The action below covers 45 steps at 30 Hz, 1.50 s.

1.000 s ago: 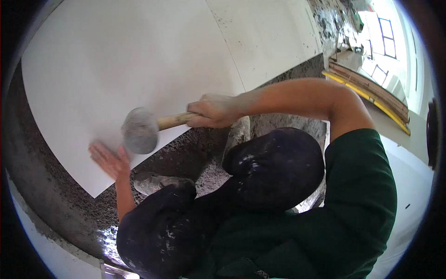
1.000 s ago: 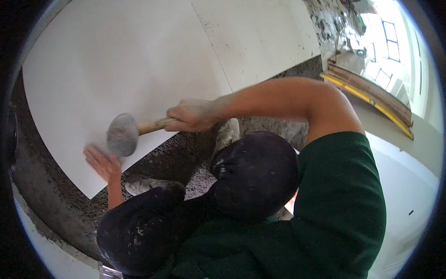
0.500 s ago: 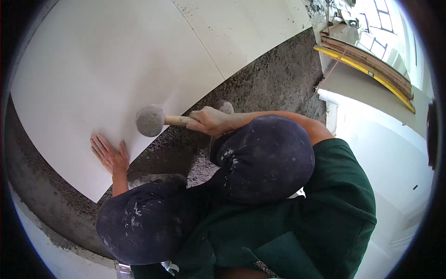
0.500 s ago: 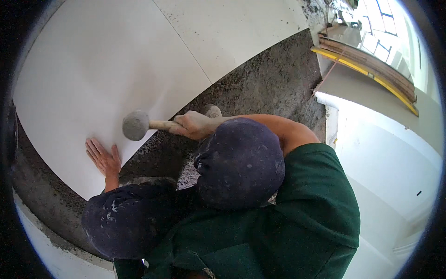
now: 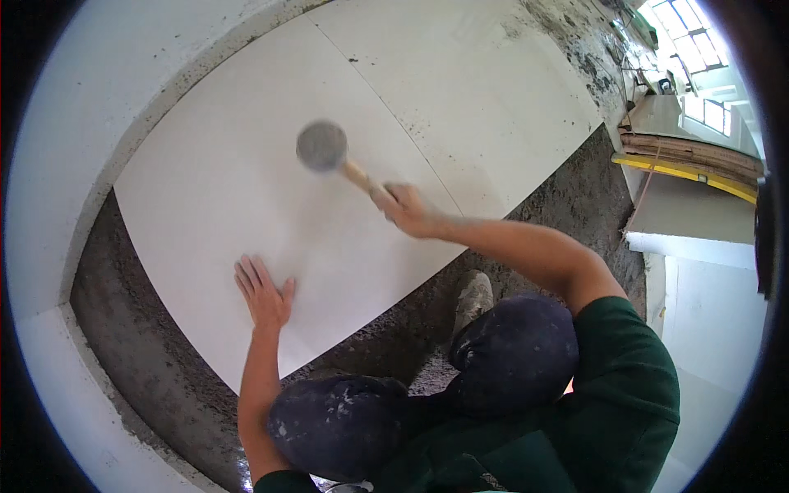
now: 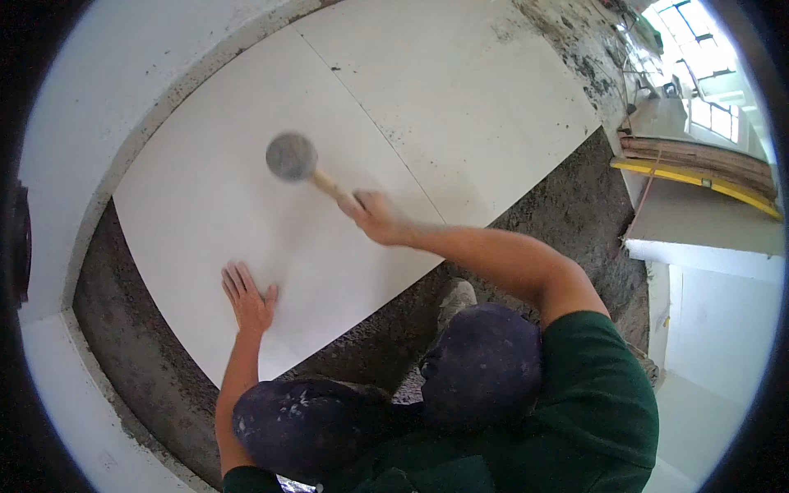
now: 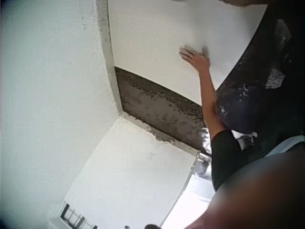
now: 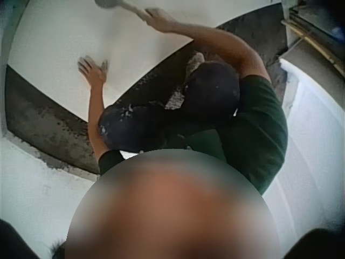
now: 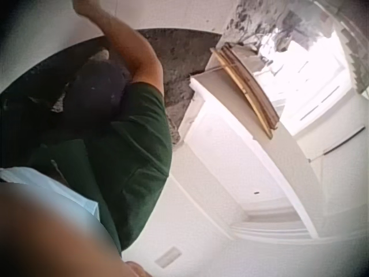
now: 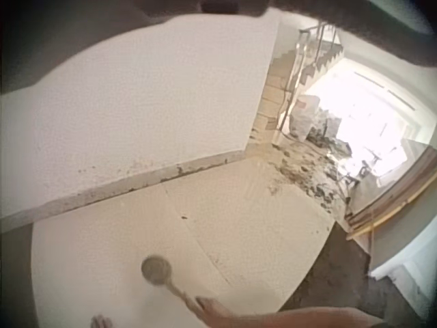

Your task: Laying and leveling large floor tiles onto a prepared mortar bed using a mallet and level.

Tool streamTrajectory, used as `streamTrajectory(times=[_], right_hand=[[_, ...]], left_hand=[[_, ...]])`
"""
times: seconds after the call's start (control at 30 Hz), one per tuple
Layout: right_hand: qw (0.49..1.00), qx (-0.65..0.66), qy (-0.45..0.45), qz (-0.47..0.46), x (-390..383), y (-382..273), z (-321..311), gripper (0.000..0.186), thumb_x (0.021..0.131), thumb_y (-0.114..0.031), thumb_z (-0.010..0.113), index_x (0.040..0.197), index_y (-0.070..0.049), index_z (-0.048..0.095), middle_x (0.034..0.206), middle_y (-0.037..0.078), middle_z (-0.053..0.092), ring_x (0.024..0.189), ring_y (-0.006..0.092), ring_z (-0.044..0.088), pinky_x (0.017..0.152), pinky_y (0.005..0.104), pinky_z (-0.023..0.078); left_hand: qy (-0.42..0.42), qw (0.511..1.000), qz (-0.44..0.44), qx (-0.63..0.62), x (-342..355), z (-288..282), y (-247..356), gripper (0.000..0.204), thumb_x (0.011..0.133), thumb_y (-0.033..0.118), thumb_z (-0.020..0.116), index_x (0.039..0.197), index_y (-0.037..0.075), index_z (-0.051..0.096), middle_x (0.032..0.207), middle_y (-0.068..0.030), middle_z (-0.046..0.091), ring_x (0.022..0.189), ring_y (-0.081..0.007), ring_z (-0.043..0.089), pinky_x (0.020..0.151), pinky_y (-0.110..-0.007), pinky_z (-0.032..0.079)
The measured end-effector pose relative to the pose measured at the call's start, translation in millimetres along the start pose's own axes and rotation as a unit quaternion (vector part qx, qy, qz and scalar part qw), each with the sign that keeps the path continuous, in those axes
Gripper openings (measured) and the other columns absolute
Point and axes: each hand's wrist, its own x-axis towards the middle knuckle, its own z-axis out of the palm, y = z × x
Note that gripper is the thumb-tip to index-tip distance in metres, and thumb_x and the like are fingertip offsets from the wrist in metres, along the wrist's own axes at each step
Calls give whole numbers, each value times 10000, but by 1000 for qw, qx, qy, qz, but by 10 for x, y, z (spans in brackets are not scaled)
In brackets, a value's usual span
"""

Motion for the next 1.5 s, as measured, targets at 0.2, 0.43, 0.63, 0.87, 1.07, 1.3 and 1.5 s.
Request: streamTrajectory(times=[0.2, 0.43, 0.63, 0.87, 1.07, 1.3, 1.5], right_hand=[[982, 43, -5, 186, 1094, -75, 19, 529, 1000, -465, 457, 777, 6, 549, 629, 109, 544, 604, 213, 553, 572, 415, 446], [992, -20, 124, -18, 2088, 506, 318, 453, 1000, -461, 468, 863, -36, 553, 649, 42, 520, 537, 179, 493, 499, 389, 422], [987, 131, -72, 66, 1853, -931, 1074, 472, 1002, -457, 470, 859, -14, 549, 669, 66, 557, 606, 171, 520, 581, 377, 450], [988, -49, -146, -31, 2354, -1481, 2190, 587, 985, -514, 428, 835, 26, 602, 703, 155, 605, 631, 255, 575, 625, 427, 473], [989, -60, -123, -49, 2559, -1794, 3185, 561, 972, -517, 455, 804, 4, 580, 666, 106, 555, 582, 224, 516, 545, 401, 420], [978, -116, -153, -84, 2310, -1669, 3056, 535, 977, -493, 458, 897, 6, 635, 728, 159, 637, 645, 268, 576, 600, 443, 462], [962, 220, 91, 135, 1920, -1386, 3760, 563, 950, -554, 483, 1235, -72, 542, 1097, 162, 634, 968, 219, 606, 790, 424, 508]], left_hand=[[-151, 985, -77, 37, 878, -408, 192, 1152, 783, 683, 626, 1558, 56, 50, 1595, -284, -43, 1415, -597, -10, 1114, -704, 42], [-240, 966, -100, 4, 1570, -882, 327, 1389, 527, 636, 851, 1575, 180, 62, 1600, -274, -33, 1384, -645, 21, 974, -807, 245], [-201, 973, -116, 15, 1322, -867, -86, 1378, 487, 576, 891, 1566, 208, 117, 1601, -262, 23, 1358, -666, 107, 930, -820, 294], [-195, 974, -117, -12, 1298, -886, -150, 1331, 502, 575, 882, 1562, 213, 163, 1612, -211, 90, 1376, -635, 122, 962, -812, 272], [-269, 957, -109, 1, 1355, -884, -226, 1321, 529, 574, 876, 1558, 139, 171, 1608, -191, 124, 1384, -628, 110, 969, -805, 279], [-222, 971, -34, -78, 1372, -561, -101, 1217, 672, 673, 739, 1559, 99, 134, 1616, -189, 83, 1447, -529, 29, 1021, -804, 180], [63, 972, 52, -222, 1409, 758, -614, 1248, 648, 627, 801, 1562, 97, 134, 1593, -241, 123, 1483, -392, 99, 1036, -805, 124]])
